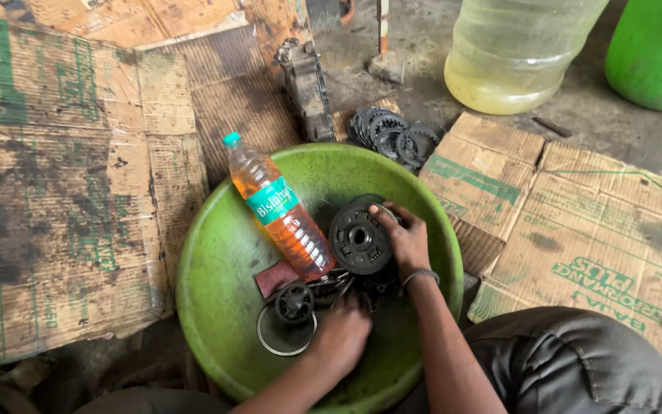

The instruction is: The person pours liquid from a plastic bottle onto various metal clutch components in a basin and then wipes and handles the parts one at a time.

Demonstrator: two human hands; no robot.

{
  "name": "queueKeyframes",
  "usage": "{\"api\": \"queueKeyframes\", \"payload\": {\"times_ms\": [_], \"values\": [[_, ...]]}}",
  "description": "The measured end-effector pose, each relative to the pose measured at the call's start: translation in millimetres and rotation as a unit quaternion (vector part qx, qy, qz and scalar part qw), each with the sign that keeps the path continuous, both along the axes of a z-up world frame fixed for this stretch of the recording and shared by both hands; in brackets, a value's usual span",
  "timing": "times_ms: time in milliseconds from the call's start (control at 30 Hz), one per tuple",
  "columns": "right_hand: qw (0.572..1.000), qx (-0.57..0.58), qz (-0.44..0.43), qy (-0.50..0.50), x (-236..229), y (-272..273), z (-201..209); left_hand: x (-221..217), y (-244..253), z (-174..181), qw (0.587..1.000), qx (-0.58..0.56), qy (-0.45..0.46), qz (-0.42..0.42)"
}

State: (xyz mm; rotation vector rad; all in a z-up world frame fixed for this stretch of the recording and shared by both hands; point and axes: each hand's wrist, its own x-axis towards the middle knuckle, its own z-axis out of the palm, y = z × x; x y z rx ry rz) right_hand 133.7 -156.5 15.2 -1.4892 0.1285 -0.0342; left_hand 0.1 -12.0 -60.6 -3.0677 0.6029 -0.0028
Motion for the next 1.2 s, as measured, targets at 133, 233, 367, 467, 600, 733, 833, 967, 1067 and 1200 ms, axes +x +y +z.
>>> {"api": "queueKeyframes", "payload": {"times_ms": [133, 233, 367, 467, 600, 733, 833, 967, 1067, 1200], "values": [[0.997, -0.075, -0.026, 0.007, -3, 3, -5, -28, 36, 68, 0.975, -0.119, 0.182, 0.048], [0.998, -0.051, -0.019, 0.031, 0, 1, -11, -7, 12, 104, 0.928, -0.345, -0.005, 0.139], [1.0, -0.024, -0.002, -0.01, 8, 0, -16, 41, -39, 111, 0.921, -0.306, -0.208, 0.125], [1.0, 0.008, 0.009, 0.014, 7, -2, -11, 43, -51, 95, 0.937, -0.236, -0.237, 0.103], [0.997, 0.03, -0.015, 0.063, 1, -3, -7, 37, 3, 81, 0.947, -0.198, -0.251, 0.023], [0.994, 0.08, -0.015, 0.077, 1, 1, -4, 29, 40, 103, 0.98, -0.084, -0.182, 0.006], [1.0, 0.002, -0.021, 0.023, 3, -1, -11, 46, -1, 106, 0.96, -0.211, -0.185, 0.019], [0.999, -0.033, -0.024, 0.029, 4, -3, -10, 44, -16, 99, 0.938, -0.272, -0.215, -0.007], [0.998, 0.006, -0.022, 0.065, 0, -5, -7, 33, 21, 101, 0.969, -0.191, -0.15, -0.035], [0.998, 0.036, -0.021, 0.041, 0, 4, 2, 46, 51, 118, 0.98, -0.161, -0.083, 0.083]]}}
